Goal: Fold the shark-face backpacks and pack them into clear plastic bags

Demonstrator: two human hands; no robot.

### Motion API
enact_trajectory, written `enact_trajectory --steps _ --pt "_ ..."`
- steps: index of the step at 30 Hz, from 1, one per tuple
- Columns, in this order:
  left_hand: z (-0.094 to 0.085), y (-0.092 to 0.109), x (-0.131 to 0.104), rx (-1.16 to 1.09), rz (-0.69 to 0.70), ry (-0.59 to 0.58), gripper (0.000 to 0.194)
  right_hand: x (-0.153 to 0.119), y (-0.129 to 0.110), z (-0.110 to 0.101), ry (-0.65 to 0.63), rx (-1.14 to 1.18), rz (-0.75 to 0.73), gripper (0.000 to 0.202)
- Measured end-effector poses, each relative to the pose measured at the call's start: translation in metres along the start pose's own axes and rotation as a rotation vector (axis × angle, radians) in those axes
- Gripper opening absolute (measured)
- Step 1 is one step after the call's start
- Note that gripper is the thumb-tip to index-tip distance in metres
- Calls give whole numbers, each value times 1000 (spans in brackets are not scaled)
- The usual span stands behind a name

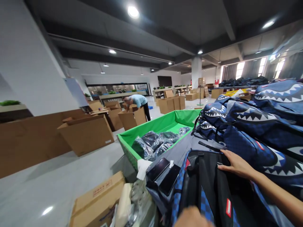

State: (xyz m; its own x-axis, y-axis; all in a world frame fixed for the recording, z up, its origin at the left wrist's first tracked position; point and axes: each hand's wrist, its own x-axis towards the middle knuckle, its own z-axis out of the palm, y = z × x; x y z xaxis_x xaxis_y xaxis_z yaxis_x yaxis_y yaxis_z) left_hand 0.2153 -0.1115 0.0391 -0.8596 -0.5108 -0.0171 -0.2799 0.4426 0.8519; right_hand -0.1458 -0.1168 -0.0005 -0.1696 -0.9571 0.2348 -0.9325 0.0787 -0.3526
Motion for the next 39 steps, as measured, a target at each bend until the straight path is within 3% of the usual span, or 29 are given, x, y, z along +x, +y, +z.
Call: enact_trajectory --steps 2,3,4,5,7,10,13,15,17,19,22,25,29,32,35,39 --pt "-34 -5 58 107 -41 186 52 0 2 9 35 -43 5 96" --pt "-49 -10 90 257 -79 370 43 -1 2 12 62 -45 6 96" --pt "-62 -16 122 357 -149 470 36 -3 2 15 90 -31 7 95" --pt "-71 -23 151 374 -232 506 40 -5 1 17 117 -4 9 94" --pt "-76 -38 198 334 -310 467 33 -9 -2 19 172 67 9 90" --pt "-62 -53 236 274 -303 439 22 -17 -6 23 274 165 -22 75" --pt "-47 -54 241 270 -221 434 27 -25 -6 30 365 227 -76 57" --pt "-44 -51 235 257 -133 358 36 -31 -3 38 385 219 -81 52" --pt "-42 -50 222 242 -27 261 40 -37 -1 48 415 130 -64 54" --pt "-36 -54 206 266 106 210 30 -45 -3 60 468 -22 -53 59" --pt "-20 -71 178 391 294 248 56 -63 -18 74 518 -232 -110 56" --pt "-4 -90 150 517 366 275 56 -86 -34 80 494 -295 -180 41" --pt "4 -103 127 615 364 217 53 -105 -36 79 335 -180 -100 39" --pt "5 -105 141 678 308 50 53 -90 -26 79 103 -125 1 43" --pt "7 -106 189 681 118 -92 47 -49 -16 79 -138 -232 160 55" --pt "-1 -98 249 609 -64 -148 42 -1 -7 71 -315 -263 365 63"
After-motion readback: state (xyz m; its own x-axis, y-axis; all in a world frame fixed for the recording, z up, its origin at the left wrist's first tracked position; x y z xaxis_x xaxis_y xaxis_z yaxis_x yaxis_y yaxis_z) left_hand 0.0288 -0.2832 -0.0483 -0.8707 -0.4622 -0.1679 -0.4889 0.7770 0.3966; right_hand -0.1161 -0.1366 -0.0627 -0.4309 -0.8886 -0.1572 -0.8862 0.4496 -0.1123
